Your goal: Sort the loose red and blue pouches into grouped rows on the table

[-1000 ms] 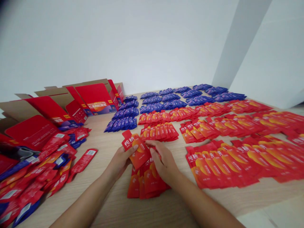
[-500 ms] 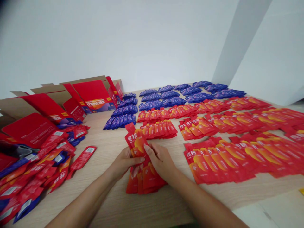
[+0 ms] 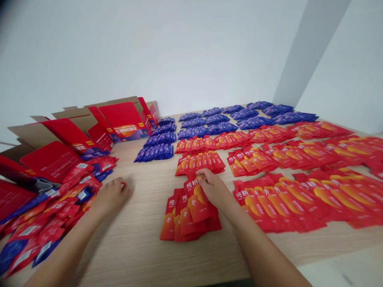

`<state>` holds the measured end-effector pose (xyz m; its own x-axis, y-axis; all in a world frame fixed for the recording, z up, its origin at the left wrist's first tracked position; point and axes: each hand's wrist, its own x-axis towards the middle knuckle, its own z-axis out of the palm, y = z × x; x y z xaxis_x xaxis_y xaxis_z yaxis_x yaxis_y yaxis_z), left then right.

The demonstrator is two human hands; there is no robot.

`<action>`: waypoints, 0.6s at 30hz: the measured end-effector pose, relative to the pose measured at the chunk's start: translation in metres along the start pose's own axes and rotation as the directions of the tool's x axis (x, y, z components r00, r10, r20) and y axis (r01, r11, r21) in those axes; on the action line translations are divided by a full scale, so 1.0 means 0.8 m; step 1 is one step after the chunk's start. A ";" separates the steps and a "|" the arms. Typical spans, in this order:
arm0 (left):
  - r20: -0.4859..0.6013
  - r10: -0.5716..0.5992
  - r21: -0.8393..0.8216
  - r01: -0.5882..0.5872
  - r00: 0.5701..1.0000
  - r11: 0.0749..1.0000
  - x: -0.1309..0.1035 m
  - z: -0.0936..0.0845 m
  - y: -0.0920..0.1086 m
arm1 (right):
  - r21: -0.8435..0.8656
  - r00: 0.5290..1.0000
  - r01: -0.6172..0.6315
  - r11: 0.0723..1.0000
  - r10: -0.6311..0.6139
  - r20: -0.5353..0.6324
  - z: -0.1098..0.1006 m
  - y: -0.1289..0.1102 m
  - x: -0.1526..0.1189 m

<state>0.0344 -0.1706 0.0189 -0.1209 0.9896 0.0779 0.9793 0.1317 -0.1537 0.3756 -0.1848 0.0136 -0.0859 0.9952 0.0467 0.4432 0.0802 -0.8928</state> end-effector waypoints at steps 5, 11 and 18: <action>0.070 0.065 0.095 -0.072 0.995 0.993 -0.011 0.017 -0.014 | -0.473 0.999 -0.033 0.880 0.034 -0.007 -0.021 0.005 0.002; 0.004 0.111 0.119 -0.111 0.994 0.987 -0.004 0.001 0.004 | -0.587 0.993 -0.032 0.809 0.091 0.072 -0.015 -0.001 -0.002; -0.168 0.176 -0.615 -0.243 0.970 0.750 -0.002 -0.049 0.045 | -0.589 0.985 0.154 0.793 -0.174 0.024 -0.009 0.000 -0.005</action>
<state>0.0760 -0.1694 0.0518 0.0827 0.9734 0.2138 0.8636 -0.1771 0.4720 0.3820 -0.1883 0.0166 -0.1827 0.9646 0.1905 0.8641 0.2499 -0.4368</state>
